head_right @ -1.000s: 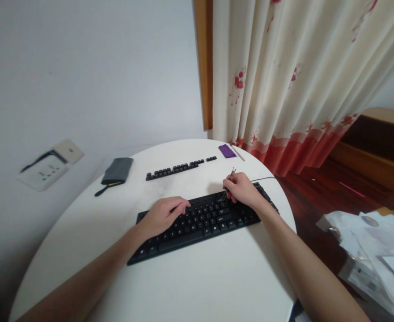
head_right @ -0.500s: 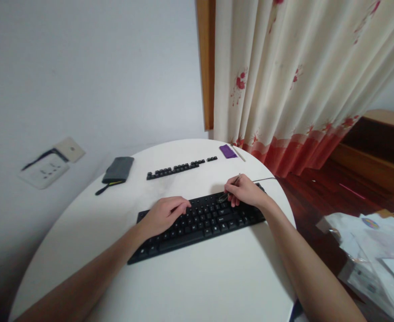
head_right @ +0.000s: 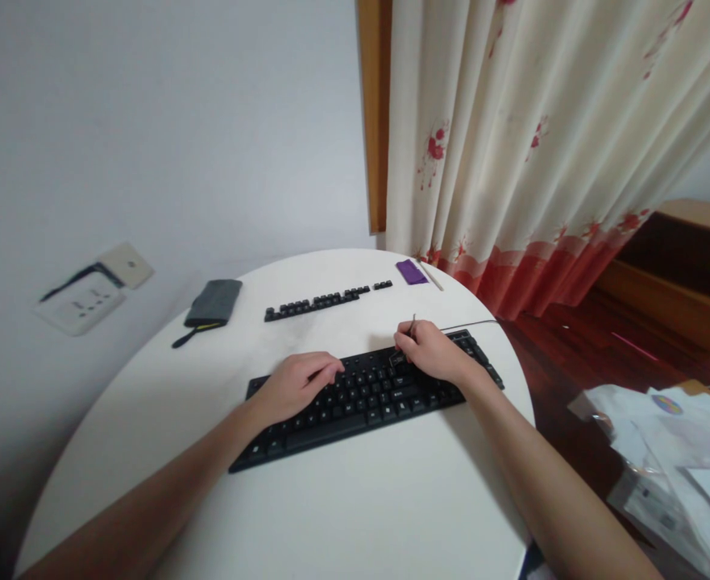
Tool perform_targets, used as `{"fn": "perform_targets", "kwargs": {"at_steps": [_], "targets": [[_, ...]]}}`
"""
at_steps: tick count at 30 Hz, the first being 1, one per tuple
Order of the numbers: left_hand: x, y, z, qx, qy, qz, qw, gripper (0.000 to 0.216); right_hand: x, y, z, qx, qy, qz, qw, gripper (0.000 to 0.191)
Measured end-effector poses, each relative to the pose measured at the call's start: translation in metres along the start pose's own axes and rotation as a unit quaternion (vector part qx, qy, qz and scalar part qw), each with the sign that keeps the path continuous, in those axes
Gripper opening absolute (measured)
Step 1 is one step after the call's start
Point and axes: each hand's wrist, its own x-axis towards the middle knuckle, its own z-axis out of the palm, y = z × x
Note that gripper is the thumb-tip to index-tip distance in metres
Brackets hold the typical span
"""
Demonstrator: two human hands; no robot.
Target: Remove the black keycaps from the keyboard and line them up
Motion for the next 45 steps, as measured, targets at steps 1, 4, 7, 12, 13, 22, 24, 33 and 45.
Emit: {"fn": "perform_targets", "kwargs": {"at_steps": [1,4,7,12,13,22,24,33,45], "targets": [[0.0,0.0,0.0,0.0,-0.001,0.0,1.0,0.027,0.0,-0.001,0.0,-0.015,0.003,-0.007,1.0,0.026],[0.0,0.0,0.0,0.001,-0.004,-0.001,1.0,0.027,0.0,-0.004,0.003,-0.052,0.016,-0.017,0.998,0.028],[0.0,-0.001,0.0,0.004,-0.008,-0.004,1.0,0.026,-0.001,-0.01,0.008,-0.102,0.019,-0.032,0.994,0.029],[0.0,-0.001,0.001,0.01,-0.01,-0.001,1.0,0.028,-0.002,-0.014,0.016,-0.164,0.025,-0.025,0.986,0.027],[0.0,-0.001,0.001,0.01,-0.011,0.0,1.0,0.029,-0.002,-0.012,0.016,-0.168,0.031,-0.024,0.985,0.025],[-0.001,0.0,-0.001,0.011,-0.014,-0.003,1.0,0.029,0.008,0.008,0.015,0.031,0.045,0.064,0.996,0.024],[0.0,0.001,-0.001,0.01,-0.01,-0.001,1.0,0.03,0.01,0.012,0.012,0.073,0.063,0.092,0.991,0.023],[-0.001,-0.003,0.002,0.003,0.019,0.001,1.0,0.025,0.006,-0.005,0.008,0.203,0.134,0.035,0.969,0.03],[-0.002,-0.003,0.001,-0.04,0.051,0.058,0.996,0.039,-0.015,-0.04,0.063,0.241,0.034,-0.083,0.966,0.014]]}}
